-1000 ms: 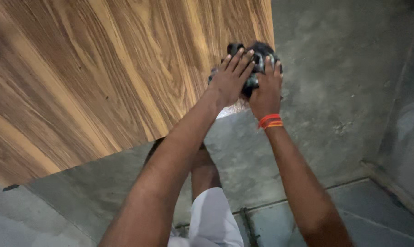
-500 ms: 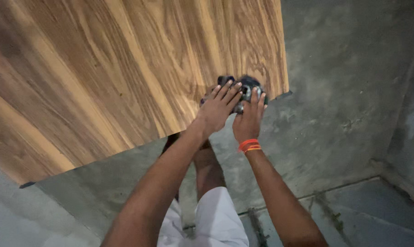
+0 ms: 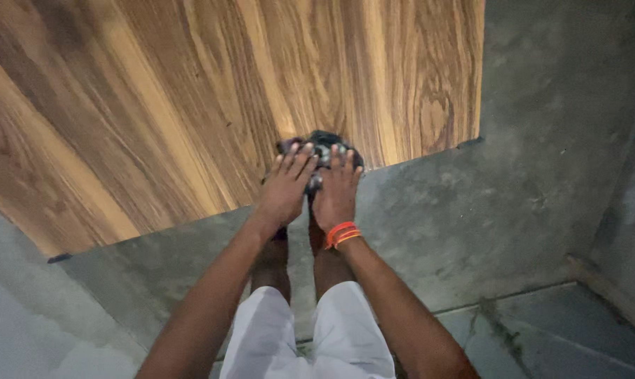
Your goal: The person sprays liquid from a red bottle onto a wooden table and wipes the surface with a dark cloth. They repeatedly spray and wipe different areas of the table in circular and back-and-forth motions, spreading the liquid across the wood.
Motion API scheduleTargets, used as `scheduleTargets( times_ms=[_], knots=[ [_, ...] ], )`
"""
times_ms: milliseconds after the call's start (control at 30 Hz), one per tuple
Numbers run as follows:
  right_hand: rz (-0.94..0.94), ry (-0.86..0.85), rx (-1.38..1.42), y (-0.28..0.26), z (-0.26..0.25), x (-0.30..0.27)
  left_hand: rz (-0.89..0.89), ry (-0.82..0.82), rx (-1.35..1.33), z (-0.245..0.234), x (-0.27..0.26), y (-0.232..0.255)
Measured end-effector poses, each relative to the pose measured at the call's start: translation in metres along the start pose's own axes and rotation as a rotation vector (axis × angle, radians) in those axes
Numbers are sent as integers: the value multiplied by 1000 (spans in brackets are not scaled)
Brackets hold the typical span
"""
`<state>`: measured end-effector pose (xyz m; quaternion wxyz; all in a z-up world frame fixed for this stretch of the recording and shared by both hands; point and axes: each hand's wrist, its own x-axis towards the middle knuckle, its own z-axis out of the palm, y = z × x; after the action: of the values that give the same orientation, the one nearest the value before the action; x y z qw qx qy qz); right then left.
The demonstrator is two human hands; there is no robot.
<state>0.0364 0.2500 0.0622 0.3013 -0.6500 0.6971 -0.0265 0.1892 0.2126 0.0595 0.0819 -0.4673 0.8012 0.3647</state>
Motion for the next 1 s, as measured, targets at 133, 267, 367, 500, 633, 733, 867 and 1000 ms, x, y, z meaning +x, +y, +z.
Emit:
scheduleTargets(
  times_ms=[133, 267, 367, 500, 633, 733, 867, 1000],
  knots=[
    [-142, -112, -9, -17, 5, 2, -119, 76, -65, 14, -32, -15],
    [-334, -92, -60, 1, -5, 13, -187, 136, -132, 30, -34, -6],
    [-440, -133, -128, 30, -24, 25, -166, 210, -117, 35, -23, 10],
    [-446, -210, -175, 76, -58, 52, -101, 269, -151, 31, 20, 36],
    [-414, -157, -179, 119, -97, 73, -49, 207, -160, 21, 77, 62],
    [-387, -90, -247, 147, -118, 89, -12, 234, -121, 14, 119, 86],
    [-296, -13, -155, 165, -129, 86, -29, 144, -13, 14, 154, 124],
    [-109, -1, -76, 157, -112, 66, 0, 215, -42, 21, 146, 126]
  ],
)
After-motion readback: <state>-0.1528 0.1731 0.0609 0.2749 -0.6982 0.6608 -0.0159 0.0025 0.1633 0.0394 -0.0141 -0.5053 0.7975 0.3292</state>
